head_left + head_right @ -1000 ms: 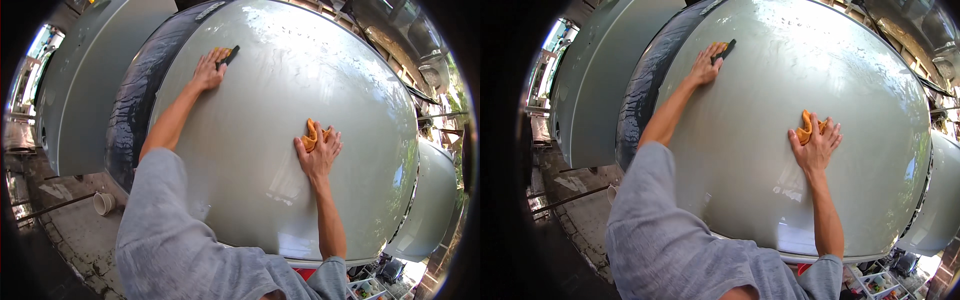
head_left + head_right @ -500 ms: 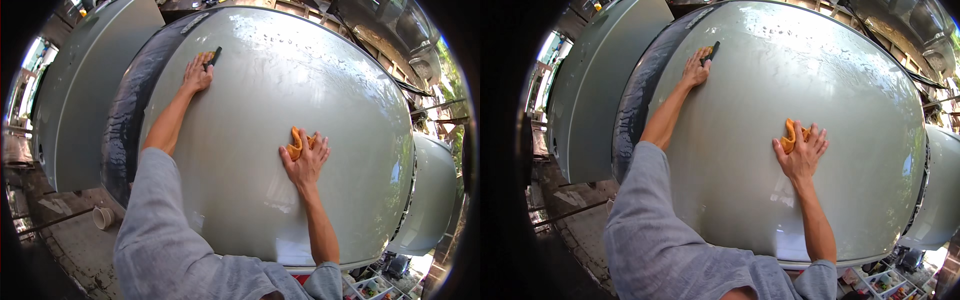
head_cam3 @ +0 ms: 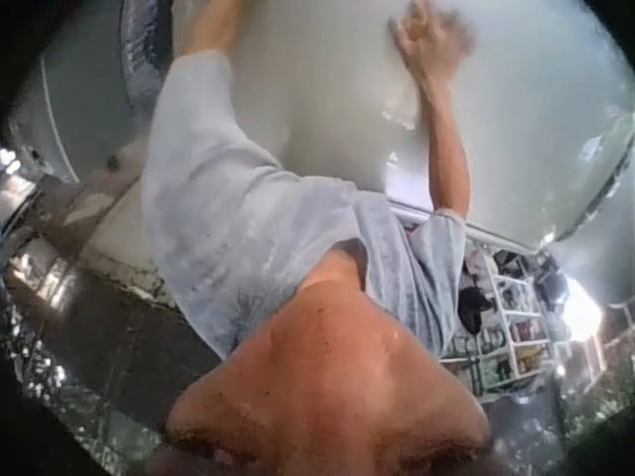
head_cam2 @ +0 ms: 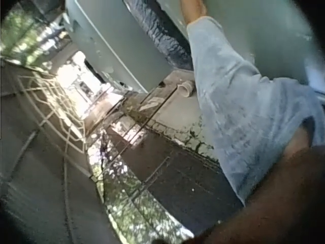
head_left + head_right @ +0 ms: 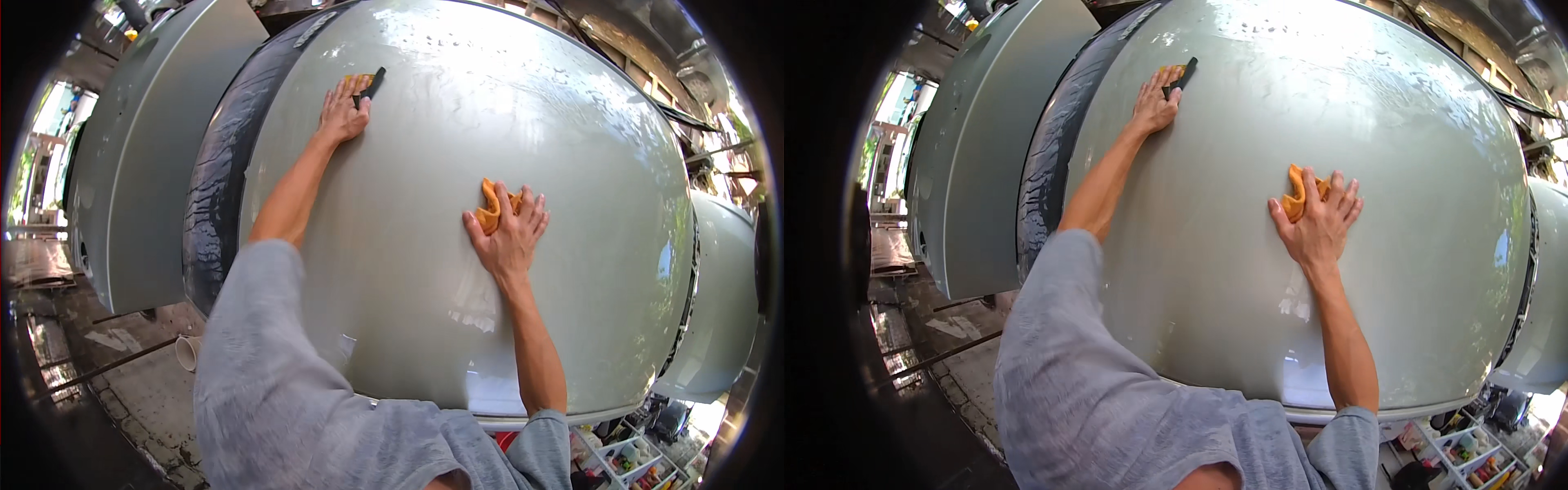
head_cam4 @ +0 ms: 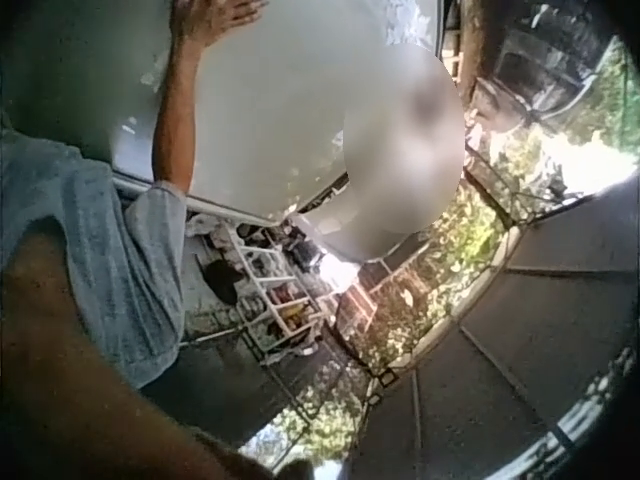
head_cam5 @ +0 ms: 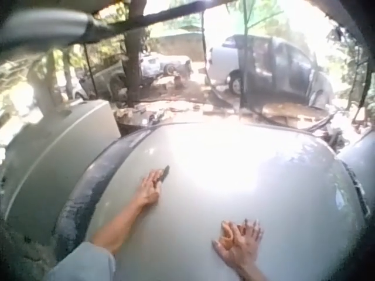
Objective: Sanding a silver car panel with water and sandpaper to prepare it for refinishing.
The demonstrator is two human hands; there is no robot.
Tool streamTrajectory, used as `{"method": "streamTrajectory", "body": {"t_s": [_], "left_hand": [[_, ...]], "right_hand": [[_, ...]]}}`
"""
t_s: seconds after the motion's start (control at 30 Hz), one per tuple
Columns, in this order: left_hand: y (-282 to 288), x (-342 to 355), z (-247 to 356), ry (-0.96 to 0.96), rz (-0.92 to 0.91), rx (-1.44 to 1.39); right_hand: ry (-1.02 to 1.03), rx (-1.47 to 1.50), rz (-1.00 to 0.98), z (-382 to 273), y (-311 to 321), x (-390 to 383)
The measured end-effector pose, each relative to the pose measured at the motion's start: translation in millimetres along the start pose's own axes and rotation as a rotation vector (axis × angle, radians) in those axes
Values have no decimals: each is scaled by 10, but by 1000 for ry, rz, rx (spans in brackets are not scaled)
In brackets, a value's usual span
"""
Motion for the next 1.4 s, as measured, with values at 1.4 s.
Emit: {"method": "streamTrajectory", "body": {"t_s": [1.4], "left_hand": [[-132, -145, 779, -219, -112, -53]], "right_hand": [[-25, 24, -15, 96, 97, 2]]}}
Point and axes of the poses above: each hand's wrist, its own x-axis towards the middle knuckle, its own y-axis out of the back of the hand, z = x × y, the point moved 7 cm from there along x, towards the middle knuckle, and after that the axes turned 8 degrees about y, right-handed, at the moved point
